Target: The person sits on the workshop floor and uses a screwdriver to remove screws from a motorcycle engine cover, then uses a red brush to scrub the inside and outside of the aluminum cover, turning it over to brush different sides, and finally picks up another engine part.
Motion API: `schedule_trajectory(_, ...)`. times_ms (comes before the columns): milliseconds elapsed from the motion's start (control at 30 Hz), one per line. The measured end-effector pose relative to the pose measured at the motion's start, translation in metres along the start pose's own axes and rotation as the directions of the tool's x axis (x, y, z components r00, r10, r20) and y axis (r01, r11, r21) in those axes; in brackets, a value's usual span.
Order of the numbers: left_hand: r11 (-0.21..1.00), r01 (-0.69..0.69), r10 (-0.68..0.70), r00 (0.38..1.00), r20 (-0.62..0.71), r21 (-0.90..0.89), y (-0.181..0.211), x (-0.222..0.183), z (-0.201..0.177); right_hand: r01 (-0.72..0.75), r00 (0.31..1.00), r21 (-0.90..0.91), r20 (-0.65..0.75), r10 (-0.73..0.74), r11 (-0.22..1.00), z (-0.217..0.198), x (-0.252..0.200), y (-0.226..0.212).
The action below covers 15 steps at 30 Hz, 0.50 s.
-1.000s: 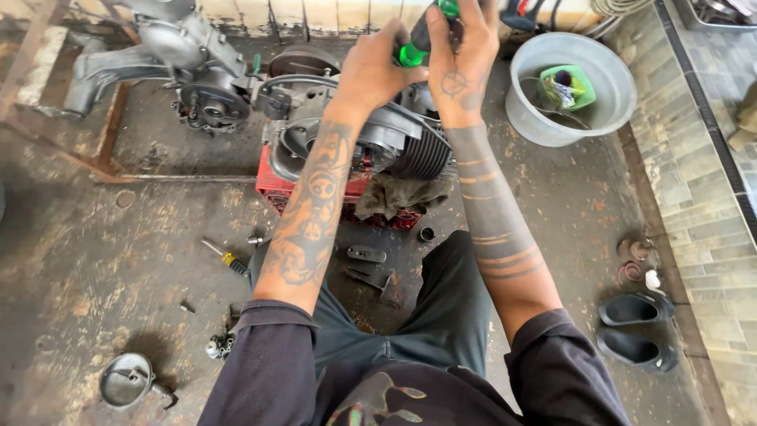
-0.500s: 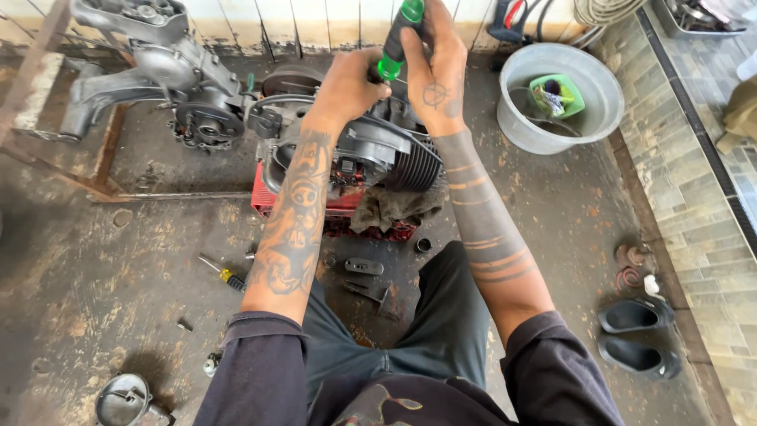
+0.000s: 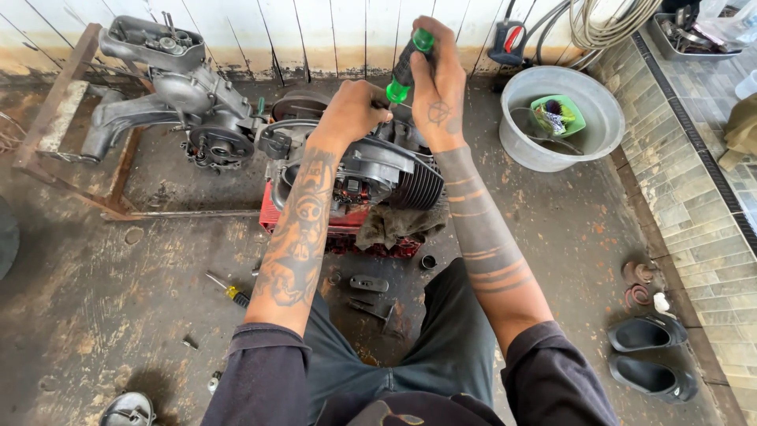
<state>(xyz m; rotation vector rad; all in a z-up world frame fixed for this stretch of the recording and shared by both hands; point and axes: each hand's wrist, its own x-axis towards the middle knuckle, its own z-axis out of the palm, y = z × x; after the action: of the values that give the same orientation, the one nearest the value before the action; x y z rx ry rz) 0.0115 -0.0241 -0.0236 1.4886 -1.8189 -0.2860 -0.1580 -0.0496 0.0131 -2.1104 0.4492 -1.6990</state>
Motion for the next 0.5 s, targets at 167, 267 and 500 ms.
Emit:
schedule_trajectory(167,1.0,0.008,-0.008,1.0,-0.015,-0.021,0.001,0.0,0.003,-0.07,0.997,0.041,0.041,0.068,0.997,0.007,-0.005,0.016)
schedule_trajectory(267,0.985,0.072,-0.077,0.997,0.028,0.156,-0.001,0.006,0.006,-0.069,0.996,0.097,0.064,0.063,0.993,0.004,-0.005,0.02)
schedule_trajectory(500,0.77,0.425,-0.557,0.812,0.175,0.476,-0.001,0.02,0.002,-0.168,0.981,0.184,0.127,0.146,0.968,-0.009,-0.011,0.032)
